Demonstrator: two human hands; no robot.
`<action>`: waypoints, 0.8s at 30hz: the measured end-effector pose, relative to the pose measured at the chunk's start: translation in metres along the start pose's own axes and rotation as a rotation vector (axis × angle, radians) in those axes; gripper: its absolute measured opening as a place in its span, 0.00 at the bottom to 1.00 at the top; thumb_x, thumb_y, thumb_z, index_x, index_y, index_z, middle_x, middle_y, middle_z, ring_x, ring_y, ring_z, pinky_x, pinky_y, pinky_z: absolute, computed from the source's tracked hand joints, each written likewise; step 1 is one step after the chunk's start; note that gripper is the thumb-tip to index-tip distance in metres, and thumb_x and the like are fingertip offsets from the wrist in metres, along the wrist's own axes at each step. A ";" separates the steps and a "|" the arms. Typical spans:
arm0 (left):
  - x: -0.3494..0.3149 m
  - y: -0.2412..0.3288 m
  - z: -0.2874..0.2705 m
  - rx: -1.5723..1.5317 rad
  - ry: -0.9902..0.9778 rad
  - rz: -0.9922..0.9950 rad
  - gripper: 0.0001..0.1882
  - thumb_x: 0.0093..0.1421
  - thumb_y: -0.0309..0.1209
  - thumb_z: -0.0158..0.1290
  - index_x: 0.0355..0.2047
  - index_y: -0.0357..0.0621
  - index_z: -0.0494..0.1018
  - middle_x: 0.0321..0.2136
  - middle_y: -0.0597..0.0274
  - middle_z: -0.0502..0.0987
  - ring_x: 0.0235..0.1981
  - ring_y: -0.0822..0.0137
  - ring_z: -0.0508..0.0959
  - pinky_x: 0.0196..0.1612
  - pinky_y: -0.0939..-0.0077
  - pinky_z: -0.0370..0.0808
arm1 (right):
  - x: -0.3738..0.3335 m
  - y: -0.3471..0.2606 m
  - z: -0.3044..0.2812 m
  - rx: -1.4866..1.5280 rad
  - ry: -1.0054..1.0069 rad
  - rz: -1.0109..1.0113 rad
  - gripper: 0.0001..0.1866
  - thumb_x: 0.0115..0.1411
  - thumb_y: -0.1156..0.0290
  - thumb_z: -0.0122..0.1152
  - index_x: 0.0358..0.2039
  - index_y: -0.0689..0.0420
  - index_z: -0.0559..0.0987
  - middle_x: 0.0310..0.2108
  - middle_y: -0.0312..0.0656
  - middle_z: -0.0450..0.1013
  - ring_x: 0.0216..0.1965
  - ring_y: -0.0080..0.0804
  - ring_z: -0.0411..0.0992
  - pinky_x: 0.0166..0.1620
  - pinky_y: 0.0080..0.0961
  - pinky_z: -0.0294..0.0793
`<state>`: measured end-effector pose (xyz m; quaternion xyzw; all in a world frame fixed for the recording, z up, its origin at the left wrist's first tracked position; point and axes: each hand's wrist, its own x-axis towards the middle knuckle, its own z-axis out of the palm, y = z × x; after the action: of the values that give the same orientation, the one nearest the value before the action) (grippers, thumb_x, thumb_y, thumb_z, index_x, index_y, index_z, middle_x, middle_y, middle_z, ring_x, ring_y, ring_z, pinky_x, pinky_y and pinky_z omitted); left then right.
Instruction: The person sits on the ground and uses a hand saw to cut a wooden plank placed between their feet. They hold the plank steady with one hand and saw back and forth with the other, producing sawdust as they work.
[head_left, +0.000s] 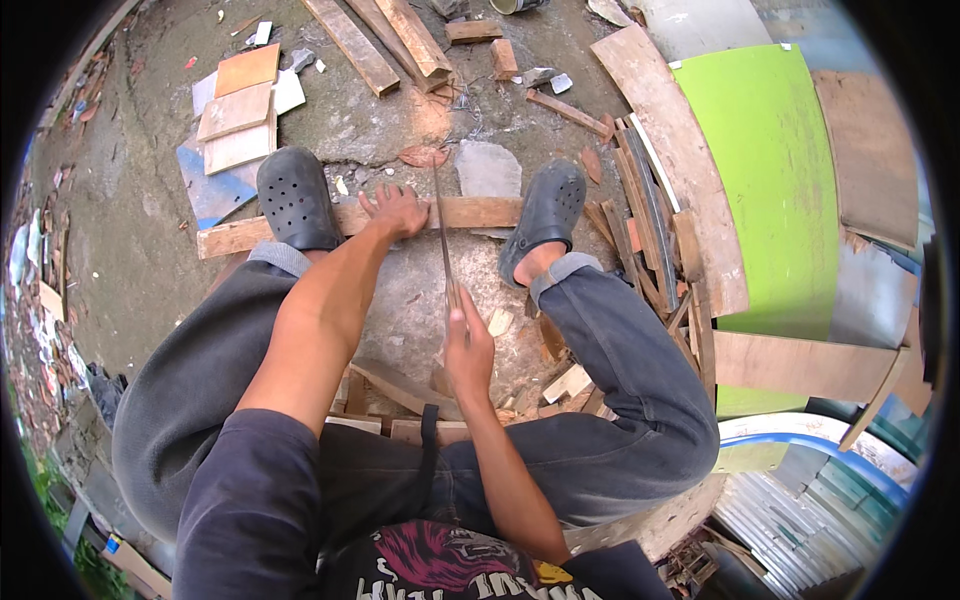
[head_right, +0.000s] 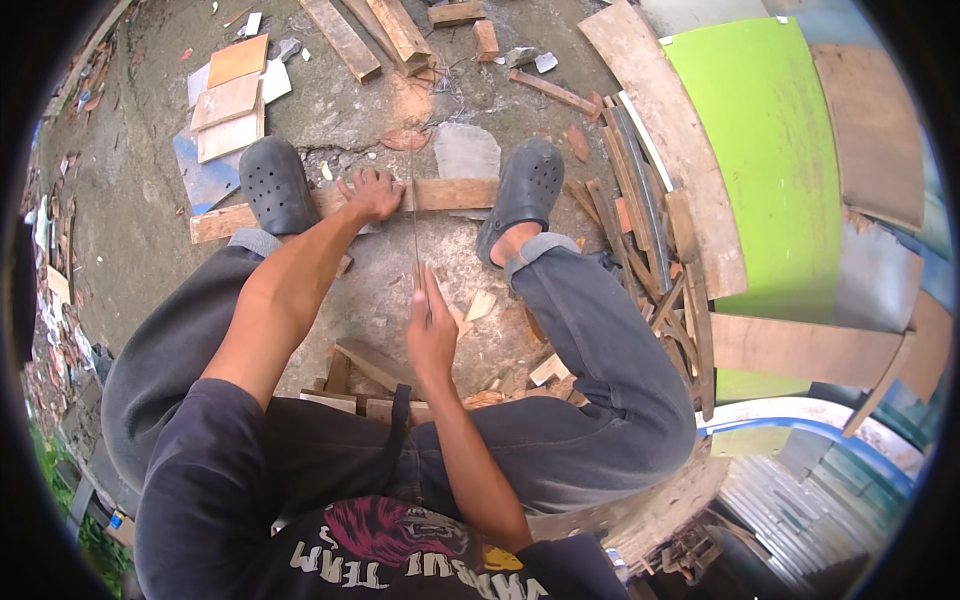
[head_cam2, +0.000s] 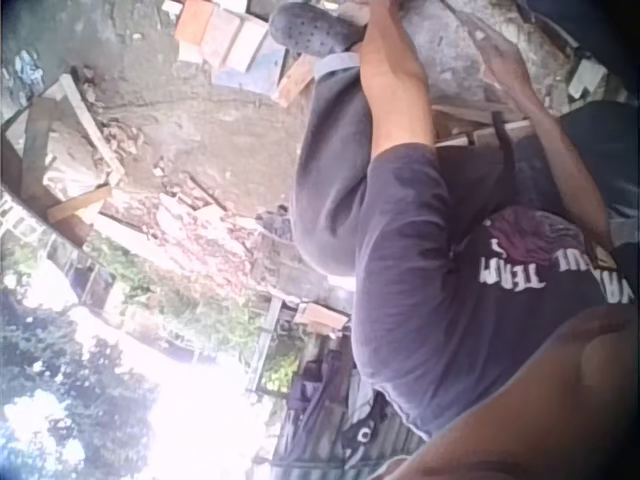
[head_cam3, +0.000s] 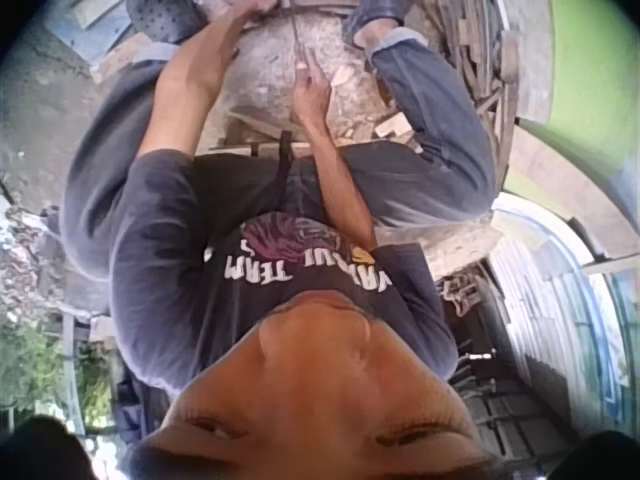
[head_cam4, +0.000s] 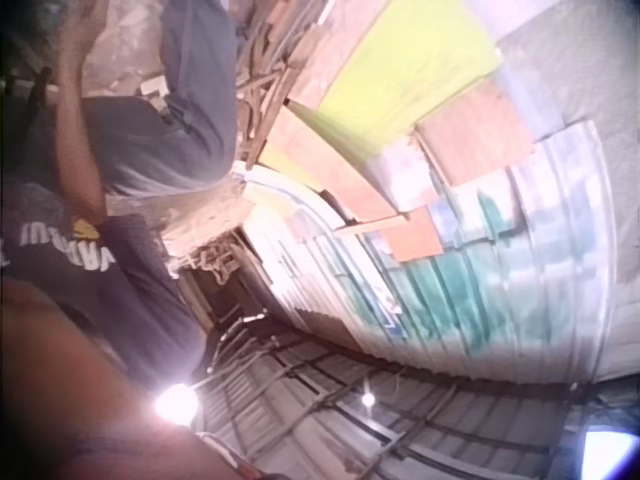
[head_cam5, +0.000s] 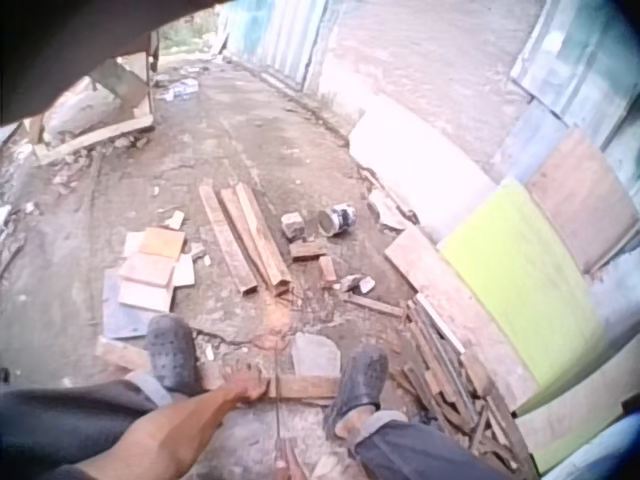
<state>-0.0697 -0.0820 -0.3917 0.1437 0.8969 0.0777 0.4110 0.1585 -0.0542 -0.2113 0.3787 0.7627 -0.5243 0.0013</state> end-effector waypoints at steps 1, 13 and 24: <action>-0.003 0.004 -0.002 -0.016 -0.019 0.000 0.36 0.69 0.56 0.33 0.67 0.43 0.58 0.70 0.45 0.51 0.73 0.42 0.40 0.66 0.27 0.28 | -0.027 0.000 -0.013 -0.023 0.000 -0.022 0.26 0.72 0.63 0.46 0.64 0.64 0.66 0.58 0.60 0.70 0.56 0.52 0.73 0.57 0.31 0.69; -0.010 0.006 -0.009 -0.043 -0.034 -0.009 0.35 0.69 0.54 0.33 0.68 0.42 0.57 0.71 0.45 0.49 0.73 0.44 0.38 0.67 0.28 0.27 | -0.022 -0.004 -0.004 0.032 -0.005 0.023 0.26 0.72 0.64 0.45 0.64 0.68 0.66 0.58 0.60 0.70 0.58 0.48 0.72 0.59 0.34 0.67; -0.020 0.004 -0.010 -0.042 -0.073 -0.009 0.36 0.69 0.52 0.33 0.69 0.41 0.55 0.71 0.45 0.47 0.74 0.44 0.37 0.68 0.30 0.25 | -0.009 0.001 0.005 0.044 0.036 0.019 0.25 0.72 0.64 0.46 0.64 0.66 0.67 0.56 0.62 0.71 0.59 0.45 0.71 0.59 0.33 0.68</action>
<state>-0.0646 -0.0852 -0.3698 0.1338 0.8801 0.0892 0.4467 0.1633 -0.0634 -0.2112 0.3950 0.7475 -0.5338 -0.0157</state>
